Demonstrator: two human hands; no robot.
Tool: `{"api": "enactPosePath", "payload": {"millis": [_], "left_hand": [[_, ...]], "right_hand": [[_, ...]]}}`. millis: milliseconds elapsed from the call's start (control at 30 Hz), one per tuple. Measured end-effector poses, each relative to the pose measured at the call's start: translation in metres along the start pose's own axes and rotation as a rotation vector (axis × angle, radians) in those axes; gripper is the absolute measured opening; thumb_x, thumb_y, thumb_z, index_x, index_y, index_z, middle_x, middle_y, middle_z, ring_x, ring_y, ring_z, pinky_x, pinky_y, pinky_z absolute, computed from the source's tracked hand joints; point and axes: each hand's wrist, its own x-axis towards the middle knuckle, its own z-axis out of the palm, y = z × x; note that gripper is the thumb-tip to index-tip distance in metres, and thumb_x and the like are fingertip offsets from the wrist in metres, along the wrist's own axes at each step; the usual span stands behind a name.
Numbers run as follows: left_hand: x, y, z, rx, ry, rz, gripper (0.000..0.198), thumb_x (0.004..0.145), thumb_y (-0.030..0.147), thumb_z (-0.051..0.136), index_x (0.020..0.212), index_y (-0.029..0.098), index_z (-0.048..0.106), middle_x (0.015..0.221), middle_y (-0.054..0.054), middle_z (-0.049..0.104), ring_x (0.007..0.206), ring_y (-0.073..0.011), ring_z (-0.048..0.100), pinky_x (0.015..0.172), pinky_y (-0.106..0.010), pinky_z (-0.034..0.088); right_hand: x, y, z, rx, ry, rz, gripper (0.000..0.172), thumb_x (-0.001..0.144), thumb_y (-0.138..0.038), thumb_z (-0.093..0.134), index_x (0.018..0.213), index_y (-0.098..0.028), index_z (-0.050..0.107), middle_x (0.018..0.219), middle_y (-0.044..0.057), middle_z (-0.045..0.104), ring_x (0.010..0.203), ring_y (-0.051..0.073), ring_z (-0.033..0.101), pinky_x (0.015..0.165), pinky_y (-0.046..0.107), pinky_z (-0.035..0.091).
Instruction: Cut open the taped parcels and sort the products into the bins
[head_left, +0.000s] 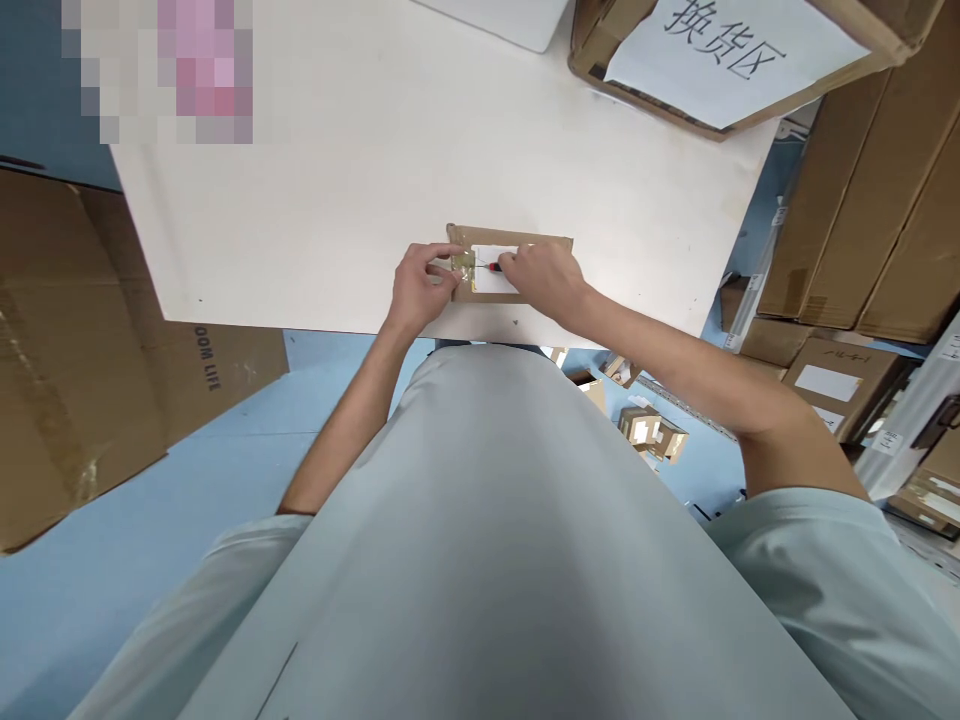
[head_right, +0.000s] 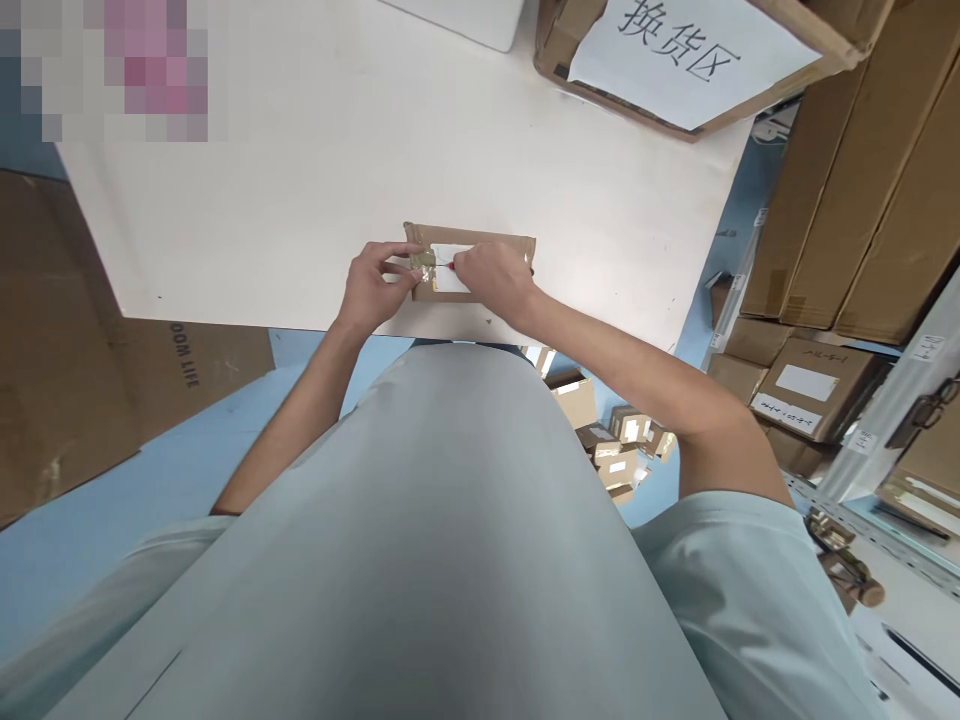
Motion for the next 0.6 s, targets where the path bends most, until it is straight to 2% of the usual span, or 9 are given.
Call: {"api": "enactPosePath", "payload": {"millis": [167,267,400,600], "left_hand": [[-0.001,0.003,-0.001,0.007,0.018,-0.041,0.039,0.092,0.025,0.078,0.131,0.026,0.081,0.142,-0.01,0.074,0.101,-0.0234,0.078,0.104,-0.046,0.067],[-0.003,0.006,0.002,0.008,0.04,-0.066,0.042,0.088,0.025,0.078,0.13,0.026,0.08,0.142,-0.008,0.076,0.102,-0.0232,0.078,0.102,-0.045,0.069],[-0.006,0.014,0.008,0.022,0.096,-0.08,0.04,0.087,0.026,0.078,0.126,0.026,0.082,0.141,-0.008,0.078,0.101,-0.0234,0.078,0.101,-0.045,0.07],[-0.008,0.027,0.014,0.068,0.147,-0.116,0.032,0.088,0.034,0.082,0.119,0.028,0.081,0.135,-0.007,0.082,0.106,-0.026,0.079,0.094,-0.043,0.072]], "right_hand": [[-0.043,0.058,0.008,-0.072,-0.084,0.121,0.052,0.116,-0.02,0.032,0.139,-0.013,0.077,0.111,0.024,0.081,0.108,0.04,0.077,0.087,0.048,0.048],[-0.069,0.09,0.018,-0.11,-0.125,0.164,0.048,0.116,-0.018,0.034,0.142,-0.015,0.074,0.115,0.022,0.081,0.108,0.036,0.077,0.086,0.044,0.045],[-0.078,0.117,0.047,-0.017,-0.011,0.129,0.046,0.12,-0.027,0.035,0.145,-0.018,0.072,0.117,0.021,0.08,0.104,0.034,0.076,0.087,0.043,0.043],[-0.069,0.15,0.095,0.132,0.179,0.021,0.04,0.121,-0.031,0.038,0.135,-0.022,0.074,0.108,0.017,0.079,0.094,0.03,0.072,0.084,0.04,0.04]]}}
